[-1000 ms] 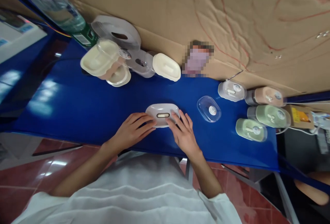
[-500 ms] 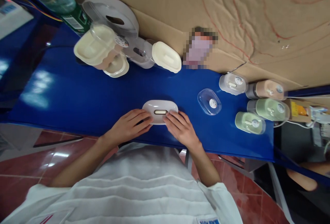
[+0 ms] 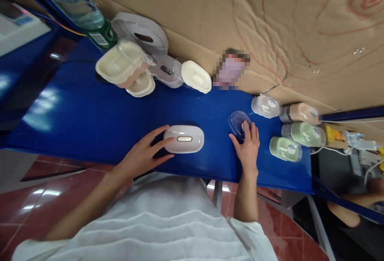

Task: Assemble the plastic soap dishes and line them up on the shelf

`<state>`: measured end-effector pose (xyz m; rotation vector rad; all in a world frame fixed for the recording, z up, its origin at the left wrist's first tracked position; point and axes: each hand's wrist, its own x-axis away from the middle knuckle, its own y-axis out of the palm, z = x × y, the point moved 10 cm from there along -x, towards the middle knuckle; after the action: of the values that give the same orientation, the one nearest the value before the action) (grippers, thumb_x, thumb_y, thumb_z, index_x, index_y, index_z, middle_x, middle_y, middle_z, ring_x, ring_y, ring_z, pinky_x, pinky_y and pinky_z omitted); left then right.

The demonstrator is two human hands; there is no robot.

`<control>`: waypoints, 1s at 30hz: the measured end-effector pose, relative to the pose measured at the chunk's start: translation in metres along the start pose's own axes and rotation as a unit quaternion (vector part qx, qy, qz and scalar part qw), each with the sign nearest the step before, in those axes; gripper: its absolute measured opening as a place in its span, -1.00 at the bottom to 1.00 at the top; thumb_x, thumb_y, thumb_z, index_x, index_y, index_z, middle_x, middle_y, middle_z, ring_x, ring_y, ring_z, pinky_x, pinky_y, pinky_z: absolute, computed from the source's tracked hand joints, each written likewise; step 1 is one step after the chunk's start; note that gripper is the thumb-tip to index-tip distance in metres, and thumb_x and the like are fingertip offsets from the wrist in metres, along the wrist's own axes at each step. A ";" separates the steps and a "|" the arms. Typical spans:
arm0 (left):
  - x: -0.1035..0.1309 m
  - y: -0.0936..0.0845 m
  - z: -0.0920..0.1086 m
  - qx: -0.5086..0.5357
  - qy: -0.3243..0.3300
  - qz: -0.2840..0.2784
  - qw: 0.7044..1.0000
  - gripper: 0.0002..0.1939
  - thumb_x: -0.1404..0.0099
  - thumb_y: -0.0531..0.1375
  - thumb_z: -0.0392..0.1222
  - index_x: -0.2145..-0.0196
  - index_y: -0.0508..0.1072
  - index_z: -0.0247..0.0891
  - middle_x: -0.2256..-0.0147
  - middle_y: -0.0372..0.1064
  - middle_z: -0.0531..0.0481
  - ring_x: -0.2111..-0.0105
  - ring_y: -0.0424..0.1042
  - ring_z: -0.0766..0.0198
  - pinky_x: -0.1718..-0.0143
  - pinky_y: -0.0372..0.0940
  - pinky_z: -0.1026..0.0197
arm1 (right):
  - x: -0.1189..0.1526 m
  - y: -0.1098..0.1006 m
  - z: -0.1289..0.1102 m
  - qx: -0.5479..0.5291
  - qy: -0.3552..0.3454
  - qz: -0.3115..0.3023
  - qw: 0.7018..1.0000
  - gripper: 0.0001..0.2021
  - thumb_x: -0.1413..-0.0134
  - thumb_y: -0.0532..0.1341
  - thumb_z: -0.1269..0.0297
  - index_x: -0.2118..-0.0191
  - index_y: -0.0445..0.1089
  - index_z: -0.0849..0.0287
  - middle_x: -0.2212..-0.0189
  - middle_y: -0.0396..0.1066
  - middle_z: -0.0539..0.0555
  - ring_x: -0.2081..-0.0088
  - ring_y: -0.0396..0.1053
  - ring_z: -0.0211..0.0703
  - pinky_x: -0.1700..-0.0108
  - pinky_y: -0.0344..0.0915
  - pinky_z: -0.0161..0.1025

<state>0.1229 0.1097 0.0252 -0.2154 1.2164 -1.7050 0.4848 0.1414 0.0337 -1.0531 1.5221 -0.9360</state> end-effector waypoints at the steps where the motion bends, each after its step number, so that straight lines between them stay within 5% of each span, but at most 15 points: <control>1: 0.001 0.002 -0.004 0.013 -0.018 -0.002 1.000 -0.46 -0.49 0.32 -0.10 -0.36 0.36 -0.12 -0.40 0.26 -0.33 -0.36 0.39 -0.12 -0.29 0.45 -0.15 | 0.000 0.000 -0.004 -0.028 -0.011 -0.005 1.000 -0.31 -0.38 0.24 -0.25 -0.40 0.36 0.11 -0.40 0.31 0.38 -0.41 0.29 0.36 -0.36 0.30 0.42; 4: 0.001 0.008 -0.015 0.060 -0.071 -0.007 0.996 -0.37 -0.49 0.31 -0.07 -0.43 0.27 -0.06 -0.39 0.30 -0.25 -0.33 0.43 -0.08 -0.32 0.44 -0.14 | 0.005 -0.003 -0.049 -0.142 -0.095 -0.037 0.985 -0.44 -0.42 0.28 -0.09 -0.38 0.39 0.05 -0.33 0.41 0.28 -0.36 0.39 0.19 -0.38 0.37 0.25; 8: -0.001 0.010 -0.019 0.123 -0.103 -0.013 0.987 -0.24 -0.48 0.33 -0.06 -0.50 0.12 -0.02 -0.40 0.30 -0.19 -0.38 0.38 -0.02 -0.38 0.37 -0.12 | 0.030 0.002 -0.140 -0.220 -0.280 -0.149 0.923 -0.37 -0.42 0.34 0.08 -0.50 0.24 -0.09 -0.44 0.30 0.16 -0.49 0.21 0.17 -0.44 0.34 0.22; 12: 0.005 0.009 -0.021 0.156 -0.140 -0.020 0.978 -0.20 -0.50 0.30 -0.14 -0.53 0.03 0.05 -0.45 0.23 -0.15 -0.43 0.31 0.03 -0.40 0.36 -0.05 | 0.042 0.006 -0.181 -0.186 -0.352 -0.156 0.904 -0.27 -0.42 0.34 0.18 -0.57 0.09 -0.09 -0.51 0.19 0.13 -0.56 0.05 0.15 -0.48 0.31 0.21; 24: 0.013 0.010 -0.032 0.204 -0.153 -0.007 0.967 -0.25 -0.47 0.34 -0.07 -0.49 0.16 0.11 -0.43 0.24 -0.11 -0.41 0.33 0.02 -0.43 0.31 -0.06 | 0.049 0.017 -0.196 -0.180 -0.380 -0.148 0.895 -0.19 -0.46 0.29 0.24 -0.62 -0.12 -0.12 -0.50 0.21 0.16 -0.58 0.00 0.14 -0.51 0.25 0.26; 27: 0.013 0.013 -0.032 0.192 -0.155 -0.033 0.968 -0.26 -0.51 0.28 -0.04 -0.51 0.11 0.09 -0.49 0.14 -0.13 -0.46 0.26 -0.01 -0.43 0.32 -0.09 | 0.054 0.019 -0.188 -0.169 -0.371 -0.128 0.904 -0.21 -0.48 0.28 0.20 -0.62 -0.13 -0.12 -0.50 0.20 0.14 -0.58 -0.02 0.12 -0.53 0.18 0.27; 30: 0.013 0.006 -0.039 0.156 -0.148 -0.042 0.976 -0.35 -0.56 0.20 -0.05 -0.51 0.13 0.09 -0.52 0.07 -0.13 -0.47 0.24 -0.03 -0.40 0.36 -0.11 | 0.049 0.011 -0.155 -0.134 -0.325 -0.125 0.928 -0.30 -0.49 0.26 0.18 -0.58 0.02 -0.13 -0.51 0.20 0.13 -0.58 0.00 0.11 -0.53 0.16 0.26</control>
<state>0.0961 0.1237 -0.0033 -0.3194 0.7191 -1.8345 0.3260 0.1055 0.0364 -1.5938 0.9814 -0.4639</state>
